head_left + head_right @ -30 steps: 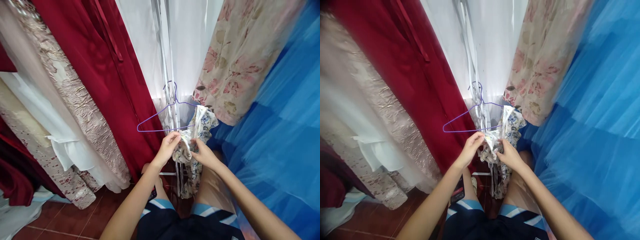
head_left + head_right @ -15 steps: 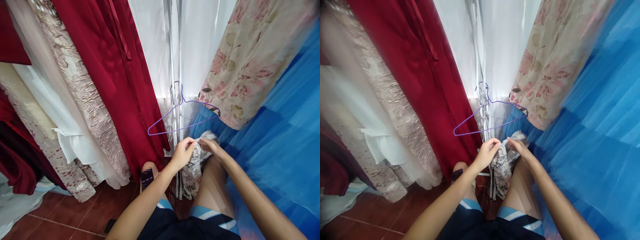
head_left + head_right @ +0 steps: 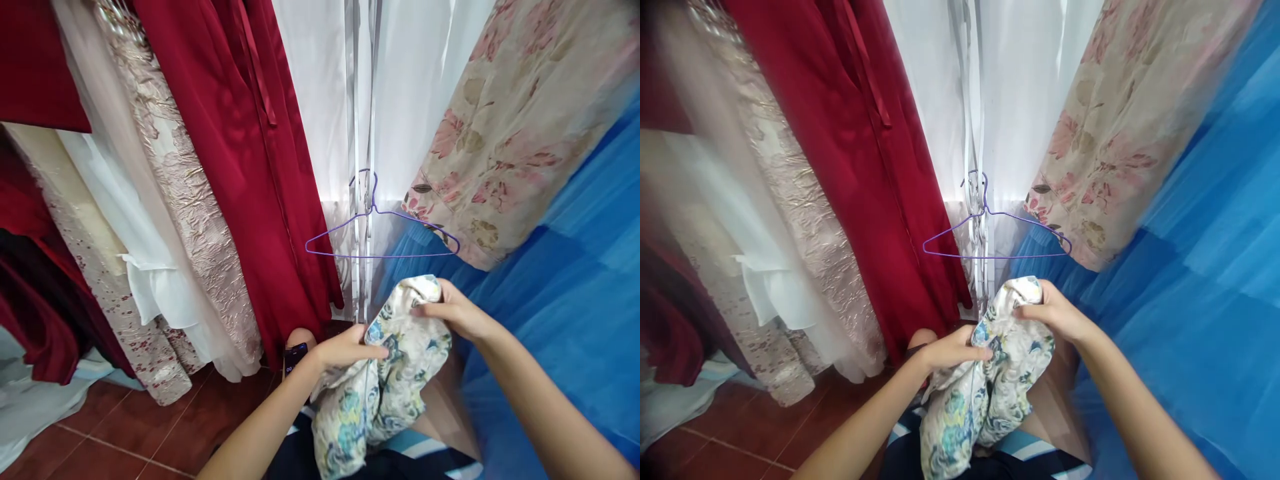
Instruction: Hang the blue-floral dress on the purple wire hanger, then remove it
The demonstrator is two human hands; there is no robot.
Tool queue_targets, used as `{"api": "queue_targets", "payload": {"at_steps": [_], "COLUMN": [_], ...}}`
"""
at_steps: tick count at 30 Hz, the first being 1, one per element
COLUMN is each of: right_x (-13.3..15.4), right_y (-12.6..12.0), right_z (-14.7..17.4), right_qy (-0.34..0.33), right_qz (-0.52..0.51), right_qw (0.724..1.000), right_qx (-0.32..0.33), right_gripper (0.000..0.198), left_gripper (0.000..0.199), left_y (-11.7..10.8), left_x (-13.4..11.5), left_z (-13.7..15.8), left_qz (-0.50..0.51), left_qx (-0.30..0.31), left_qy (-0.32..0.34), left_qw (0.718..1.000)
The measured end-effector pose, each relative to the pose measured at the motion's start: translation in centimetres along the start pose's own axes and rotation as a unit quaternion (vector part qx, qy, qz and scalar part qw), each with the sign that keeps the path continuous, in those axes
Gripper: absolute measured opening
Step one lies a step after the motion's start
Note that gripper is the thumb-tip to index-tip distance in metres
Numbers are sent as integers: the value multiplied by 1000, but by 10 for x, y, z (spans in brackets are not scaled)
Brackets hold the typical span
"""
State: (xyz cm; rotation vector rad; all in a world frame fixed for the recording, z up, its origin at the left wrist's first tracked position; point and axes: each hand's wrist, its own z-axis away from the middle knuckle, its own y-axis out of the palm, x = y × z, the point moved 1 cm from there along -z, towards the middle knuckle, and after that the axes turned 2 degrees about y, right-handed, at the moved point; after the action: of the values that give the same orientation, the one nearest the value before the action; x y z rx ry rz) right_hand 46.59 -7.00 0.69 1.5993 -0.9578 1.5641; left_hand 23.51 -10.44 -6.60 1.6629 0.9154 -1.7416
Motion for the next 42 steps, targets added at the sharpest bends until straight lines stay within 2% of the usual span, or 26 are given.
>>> {"api": "queue_targets", "payload": {"at_steps": [2,4,7,9,11,14,16,20,23,25,27,29,35,38,42], "right_x": [9,16,20,17,9,-9,-19,-25,-20,-19,-19,-21,-21,-19,-13], "right_y": [-14,-26,-40,-47,-50,-48,-45,-38,-35,-31,-28,-25,-20,-14,-8], "right_z": [-4,-11,-24,-33,-41,-52,-60,-72,-73,-70,-66,-63,-65,-69,-70], "right_qy": [-38,-90,-166,-186,-185,-174,-168,-182,-176,-163,-151,-142,-123,-105,-79], "right_qz": [62,129,207,241,284,353,377,406,435,448,458,465,475,498,510], "right_qw": [995,980,939,914,900,890,887,876,863,857,853,850,839,825,814], "right_qx": [-66,-125,-220,-268,-272,-230,-205,-186,-190,-194,-198,-202,-233,-246,-266], "right_gripper": [28,22,17,18,30,51,54,35,23,20,17,16,20,24,23], "left_gripper": [17,12,18,22,23,27,30,32,36,40,41,39,41,48,52], "left_y": [-5,-17,-53,-84,-115,-157,-180,-211,-216,-211,-205,-202,-215,-214,-201], "left_x": [9,15,15,7,-6,-28,-40,-62,-81,-91,-96,-95,-85,-91,-108], "left_z": [13,22,31,34,33,23,12,-13,-27,-33,-33,-26,7,20,32], "left_qz": [-79,-172,-293,-360,-440,-539,-544,-523,-513,-489,-467,-470,-568,-602,-622], "left_qx": [-6,-55,-163,-228,-278,-333,-357,-372,-388,-380,-366,-365,-348,-366,-404], "left_qy": [-7,3,-5,-3,13,12,11,37,70,118,158,163,94,119,167], "left_qw": [997,984,942,905,854,774,759,766,763,776,789,787,740,700,649]}}
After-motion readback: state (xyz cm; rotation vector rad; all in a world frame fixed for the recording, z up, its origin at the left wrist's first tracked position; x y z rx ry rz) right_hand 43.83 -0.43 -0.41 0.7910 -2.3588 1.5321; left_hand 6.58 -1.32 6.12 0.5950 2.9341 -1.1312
